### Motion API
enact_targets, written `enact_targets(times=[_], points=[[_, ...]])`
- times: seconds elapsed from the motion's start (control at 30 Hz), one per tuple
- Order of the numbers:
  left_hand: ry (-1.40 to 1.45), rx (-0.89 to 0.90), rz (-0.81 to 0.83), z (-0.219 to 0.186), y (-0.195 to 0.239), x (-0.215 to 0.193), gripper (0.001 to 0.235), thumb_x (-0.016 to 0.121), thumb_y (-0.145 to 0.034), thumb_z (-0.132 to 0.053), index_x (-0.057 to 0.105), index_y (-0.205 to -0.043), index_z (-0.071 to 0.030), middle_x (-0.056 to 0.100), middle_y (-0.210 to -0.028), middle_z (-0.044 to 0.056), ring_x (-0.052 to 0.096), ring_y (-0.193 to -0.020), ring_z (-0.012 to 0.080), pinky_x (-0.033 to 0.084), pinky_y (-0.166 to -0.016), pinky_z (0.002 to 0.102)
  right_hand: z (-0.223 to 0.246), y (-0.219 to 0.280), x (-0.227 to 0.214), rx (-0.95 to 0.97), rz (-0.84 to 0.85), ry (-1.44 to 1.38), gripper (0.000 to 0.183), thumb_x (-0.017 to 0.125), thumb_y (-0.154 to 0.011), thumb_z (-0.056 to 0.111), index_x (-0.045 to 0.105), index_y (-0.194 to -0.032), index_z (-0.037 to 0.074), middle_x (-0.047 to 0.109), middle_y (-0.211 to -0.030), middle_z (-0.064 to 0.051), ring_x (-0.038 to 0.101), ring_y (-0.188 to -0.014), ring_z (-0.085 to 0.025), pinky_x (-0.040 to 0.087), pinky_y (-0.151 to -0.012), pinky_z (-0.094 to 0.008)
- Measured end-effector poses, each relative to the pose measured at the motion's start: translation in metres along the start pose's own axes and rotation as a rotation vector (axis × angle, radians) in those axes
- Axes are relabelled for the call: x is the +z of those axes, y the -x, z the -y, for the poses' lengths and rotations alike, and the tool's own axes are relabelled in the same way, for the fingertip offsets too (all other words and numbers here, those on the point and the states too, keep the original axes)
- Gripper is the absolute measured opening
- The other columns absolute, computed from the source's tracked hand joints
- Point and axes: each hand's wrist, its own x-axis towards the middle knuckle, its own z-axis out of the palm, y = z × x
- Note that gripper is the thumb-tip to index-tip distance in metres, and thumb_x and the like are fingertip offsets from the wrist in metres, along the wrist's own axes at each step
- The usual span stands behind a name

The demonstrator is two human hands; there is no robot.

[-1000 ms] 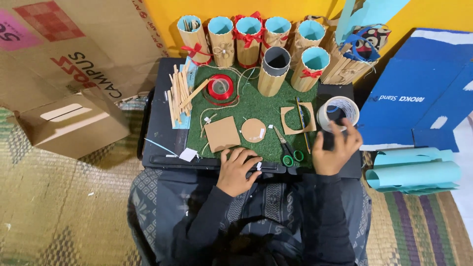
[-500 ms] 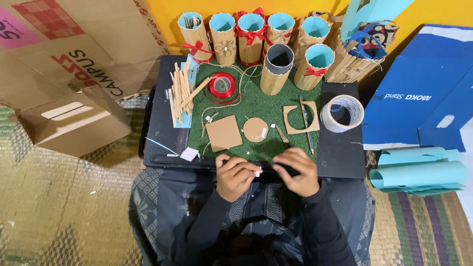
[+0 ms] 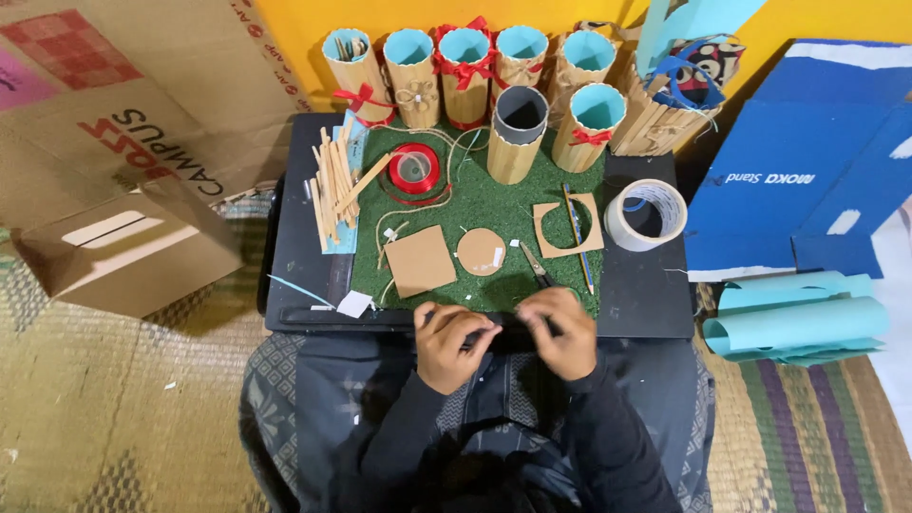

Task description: Cutting cardboard into circular and rectangular shapes using scissors for a handcraft project

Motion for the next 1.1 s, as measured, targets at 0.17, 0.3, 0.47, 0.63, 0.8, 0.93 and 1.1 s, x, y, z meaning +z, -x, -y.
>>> enact_targets(times=[0.17, 0.3, 0.47, 0.63, 0.8, 0.93, 1.1], points=[[-0.042, -0.042, 0.005, 0.007, 0.0, -0.006, 0.011, 0.083, -0.085, -0.023, 0.074, -0.091, -0.021, 0.074, -0.085, -0.01, 0.068, -0.08, 0.0169, 0.046, -0.091, 0.04, -0.034, 0.008, -0.038, 0.194, -0.159, 0.366, 0.011, 0.079, -0.09, 0.002, 0.078, -0.101, 0.007, 0.076, -0.09, -0.007, 0.072, -0.083, -0.031, 0.059, -0.077, -0.043], [-0.05, -0.049, 0.034, 0.006, -0.001, -0.01, 0.012, 0.081, -0.088, -0.02, 0.074, -0.098, -0.018, 0.074, -0.088, -0.008, 0.067, -0.081, 0.0177, 0.049, -0.086, 0.039, -0.017, -0.018, -0.053, 0.208, -0.077, 0.482, 0.03, 0.072, -0.087, -0.013, 0.078, -0.109, 0.006, 0.078, -0.103, -0.013, 0.073, -0.099, -0.039, 0.059, -0.084, -0.048], [-0.019, -0.103, 0.06, 0.006, 0.0, -0.019, 0.011, 0.076, -0.092, -0.015, 0.073, -0.102, -0.015, 0.072, -0.087, -0.003, 0.066, -0.082, 0.0197, 0.051, -0.086, 0.039, -0.045, -0.038, -0.087, 0.119, -0.095, 0.856, 0.05, 0.081, -0.078, -0.012, 0.073, -0.123, 0.007, 0.062, -0.133, -0.019, 0.052, -0.127, -0.043, 0.046, -0.095, -0.057], [0.027, -0.096, 0.069, 0.008, 0.004, -0.024, 0.012, 0.073, -0.093, -0.012, 0.072, -0.105, -0.012, 0.074, -0.09, 0.001, 0.067, -0.083, 0.0181, 0.054, -0.082, 0.039, -0.097, -0.017, -0.106, 0.49, 0.001, 0.983, 0.028, 0.086, -0.084, 0.011, 0.074, -0.109, 0.015, 0.039, -0.167, -0.007, 0.032, -0.153, -0.037, 0.041, -0.101, -0.07], [0.139, -0.134, 0.067, 0.003, 0.005, -0.024, 0.014, 0.072, -0.091, -0.007, 0.073, -0.104, -0.011, 0.075, -0.088, 0.001, 0.069, -0.082, 0.0218, 0.056, -0.081, 0.038, -0.114, 0.019, -0.097, 0.453, -0.593, 0.229, 0.032, 0.085, -0.09, -0.001, 0.068, -0.117, 0.001, 0.052, -0.144, -0.018, 0.057, -0.128, -0.042, 0.053, -0.1, -0.05], [0.25, -0.185, 0.094, 0.0, -0.001, -0.029, 0.011, 0.07, -0.092, -0.006, 0.075, -0.101, -0.011, 0.076, -0.087, 0.003, 0.071, -0.08, 0.0258, 0.057, -0.079, 0.04, -0.069, 0.046, -0.085, 0.479, -0.509, -0.113, 0.025, 0.077, -0.09, -0.002, 0.064, -0.112, 0.003, 0.061, -0.118, -0.009, 0.061, -0.115, -0.02, 0.051, -0.102, -0.035], [0.727, -0.443, 0.267, 0.01, 0.007, -0.044, 0.046, 0.066, -0.098, -0.032, 0.063, -0.13, 0.002, 0.071, -0.122, 0.016, 0.067, -0.115, 0.0302, 0.05, -0.099, 0.045, 0.012, 0.037, -0.067, 0.547, 0.404, -0.746, 0.032, 0.091, -0.072, 0.011, 0.07, -0.088, -0.006, 0.071, -0.11, -0.032, 0.065, -0.111, -0.043, 0.047, -0.091, -0.055]])
